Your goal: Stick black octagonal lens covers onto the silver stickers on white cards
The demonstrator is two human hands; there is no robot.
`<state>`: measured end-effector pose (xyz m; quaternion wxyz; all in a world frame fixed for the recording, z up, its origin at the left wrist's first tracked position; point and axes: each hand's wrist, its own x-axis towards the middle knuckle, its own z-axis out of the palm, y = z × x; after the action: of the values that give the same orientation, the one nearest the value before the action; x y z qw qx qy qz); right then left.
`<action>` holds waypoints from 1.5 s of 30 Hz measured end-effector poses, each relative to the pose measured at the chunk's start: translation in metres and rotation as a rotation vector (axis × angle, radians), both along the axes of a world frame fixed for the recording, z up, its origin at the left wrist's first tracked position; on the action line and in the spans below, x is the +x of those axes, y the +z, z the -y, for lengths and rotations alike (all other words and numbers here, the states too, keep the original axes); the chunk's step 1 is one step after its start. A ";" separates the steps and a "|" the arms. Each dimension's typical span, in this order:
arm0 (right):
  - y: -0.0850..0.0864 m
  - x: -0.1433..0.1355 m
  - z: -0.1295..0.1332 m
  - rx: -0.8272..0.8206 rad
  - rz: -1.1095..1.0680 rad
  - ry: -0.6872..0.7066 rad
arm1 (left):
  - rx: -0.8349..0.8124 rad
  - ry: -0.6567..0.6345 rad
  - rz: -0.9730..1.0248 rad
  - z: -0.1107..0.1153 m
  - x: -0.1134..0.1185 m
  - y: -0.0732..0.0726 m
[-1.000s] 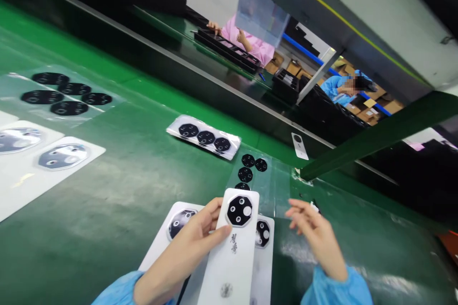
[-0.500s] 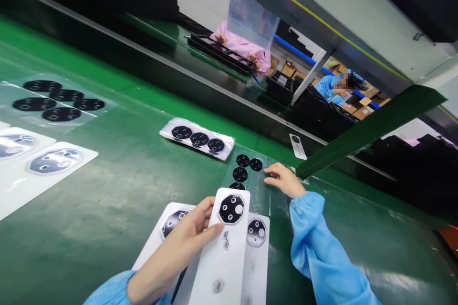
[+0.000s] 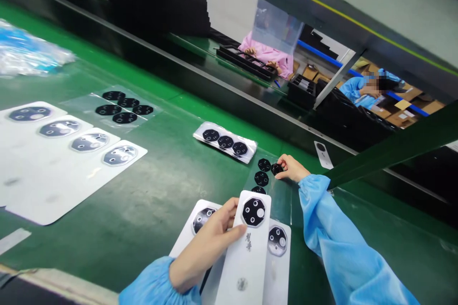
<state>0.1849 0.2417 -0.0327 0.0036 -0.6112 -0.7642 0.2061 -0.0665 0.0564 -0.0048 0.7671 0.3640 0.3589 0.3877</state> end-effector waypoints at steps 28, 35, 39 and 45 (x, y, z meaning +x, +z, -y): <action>-0.003 -0.002 0.042 0.348 -0.182 0.099 | -0.009 0.020 0.046 0.003 -0.002 0.001; -0.005 0.000 0.043 0.393 -0.188 0.151 | -0.008 0.007 0.045 0.000 -0.002 0.000; -0.003 0.002 0.044 0.413 -0.182 0.179 | -0.013 0.007 0.047 0.000 -0.002 -0.001; -0.001 0.003 0.043 0.425 -0.187 0.186 | -0.014 0.010 0.041 0.000 -0.002 -0.004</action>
<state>0.1883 0.1985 -0.0337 0.1838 -0.5018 -0.8397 0.0960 -0.0689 0.0564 -0.0085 0.7749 0.3486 0.3477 0.3964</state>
